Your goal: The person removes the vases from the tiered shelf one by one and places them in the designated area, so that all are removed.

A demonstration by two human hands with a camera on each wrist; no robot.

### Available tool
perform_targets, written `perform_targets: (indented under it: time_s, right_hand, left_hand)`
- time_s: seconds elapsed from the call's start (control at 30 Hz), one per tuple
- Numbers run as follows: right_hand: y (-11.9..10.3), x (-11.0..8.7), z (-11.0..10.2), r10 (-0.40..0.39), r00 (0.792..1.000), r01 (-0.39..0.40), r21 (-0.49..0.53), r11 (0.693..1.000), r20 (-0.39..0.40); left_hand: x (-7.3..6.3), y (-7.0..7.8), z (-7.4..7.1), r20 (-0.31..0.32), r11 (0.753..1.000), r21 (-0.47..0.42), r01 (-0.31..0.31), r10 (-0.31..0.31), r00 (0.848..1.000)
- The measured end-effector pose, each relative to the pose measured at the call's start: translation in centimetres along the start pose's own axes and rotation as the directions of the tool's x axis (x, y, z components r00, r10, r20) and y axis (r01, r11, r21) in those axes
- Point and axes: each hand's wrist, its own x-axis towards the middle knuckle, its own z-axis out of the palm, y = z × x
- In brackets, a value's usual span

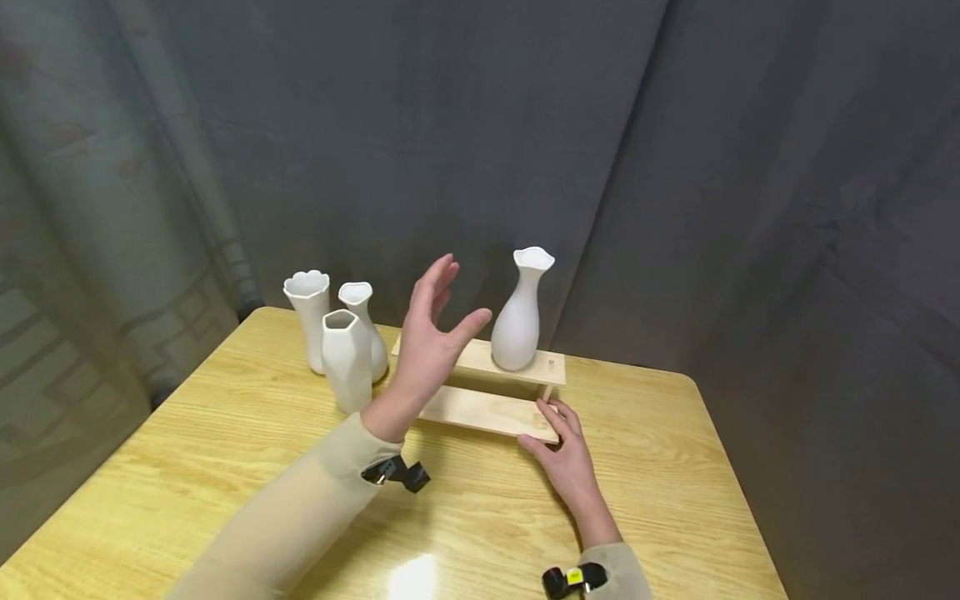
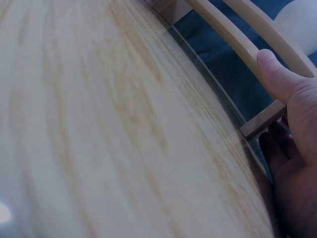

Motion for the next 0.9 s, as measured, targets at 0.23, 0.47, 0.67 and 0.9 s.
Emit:
perform_targets:
  time_s: [0.23,0.47,0.67,0.9]
  right_hand:
    - [0.1,0.1,0.0,-0.004,1.0,0.004,-0.003,1.0,0.001]
    - [0.2,0.1,0.0,-0.004,1.0,0.004,-0.021,1.0,-0.004]
    - [0.3,0.0,0.1,0.001,1.0,-0.001,-0.024,1.0,-0.007]
    - [0.3,0.1,0.0,0.012,1.0,-0.012,-0.02,1.0,0.007]
  left_hand:
    - [1.2,-0.9,2.3,0.025,0.997,0.028,0.074,-0.075,0.997]
    - [2.3,-2.1,4.5,0.055,0.983,0.107,0.152,-0.158,0.986]
    - [2.7,-3.1,6.0,0.107,0.963,0.172,0.207,-0.227,0.968]
    - [2.6,-4.2,6.8,0.138,0.947,0.222,0.232,-0.267,0.954]
